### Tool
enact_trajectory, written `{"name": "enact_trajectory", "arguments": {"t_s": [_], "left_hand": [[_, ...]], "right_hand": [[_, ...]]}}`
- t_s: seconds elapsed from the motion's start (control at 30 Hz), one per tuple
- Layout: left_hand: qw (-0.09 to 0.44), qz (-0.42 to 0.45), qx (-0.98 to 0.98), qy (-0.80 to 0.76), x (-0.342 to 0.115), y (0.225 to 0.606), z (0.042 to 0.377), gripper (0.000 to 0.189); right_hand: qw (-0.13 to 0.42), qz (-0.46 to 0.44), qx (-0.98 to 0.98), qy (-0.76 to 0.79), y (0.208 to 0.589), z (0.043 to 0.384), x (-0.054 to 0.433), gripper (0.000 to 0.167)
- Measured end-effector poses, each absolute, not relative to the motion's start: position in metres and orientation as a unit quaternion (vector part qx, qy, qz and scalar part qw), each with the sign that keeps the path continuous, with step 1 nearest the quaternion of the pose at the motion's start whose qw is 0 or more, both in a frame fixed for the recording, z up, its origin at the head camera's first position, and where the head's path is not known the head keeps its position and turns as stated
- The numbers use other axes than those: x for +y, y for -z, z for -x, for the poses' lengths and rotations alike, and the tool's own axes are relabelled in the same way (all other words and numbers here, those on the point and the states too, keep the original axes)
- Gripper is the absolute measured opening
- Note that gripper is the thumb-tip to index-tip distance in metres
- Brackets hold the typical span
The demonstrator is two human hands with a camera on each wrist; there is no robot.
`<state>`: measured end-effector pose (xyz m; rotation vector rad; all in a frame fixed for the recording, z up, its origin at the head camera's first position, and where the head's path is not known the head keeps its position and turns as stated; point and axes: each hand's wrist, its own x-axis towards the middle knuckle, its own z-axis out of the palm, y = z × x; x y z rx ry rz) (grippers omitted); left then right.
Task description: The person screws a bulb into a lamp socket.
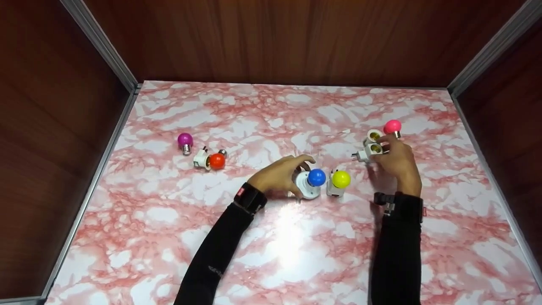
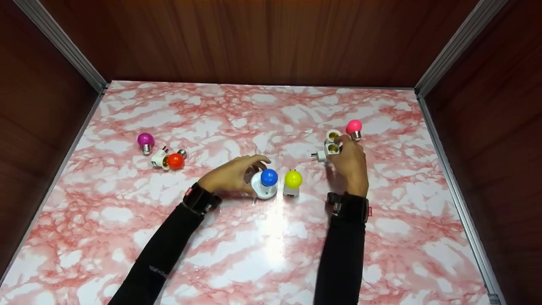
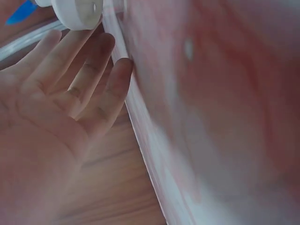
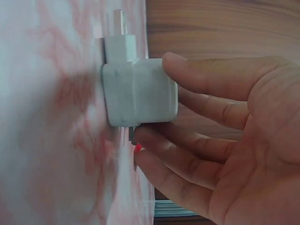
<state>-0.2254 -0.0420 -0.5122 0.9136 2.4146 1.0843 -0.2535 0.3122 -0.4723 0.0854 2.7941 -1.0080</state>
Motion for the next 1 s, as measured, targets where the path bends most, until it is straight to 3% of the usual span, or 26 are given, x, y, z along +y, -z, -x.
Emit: {"name": "enact_trajectory", "arguments": {"t_s": [0.43,0.63,1.0], "left_hand": [[0.146,-0.328,0.881,-0.309,-0.028,0.515,0.218,0.103],[0.149,-0.317,0.885,-0.308,-0.029,0.515,0.215,0.101],[0.17,-0.305,0.885,-0.308,-0.036,0.504,0.214,0.099]], "right_hand": [[0.086,-0.029,0.938,0.335,0.475,0.254,0.312,0.063],[0.098,-0.032,0.939,0.328,0.476,0.254,0.312,0.069],[0.093,-0.039,0.942,0.321,0.475,0.254,0.308,0.065]]}}
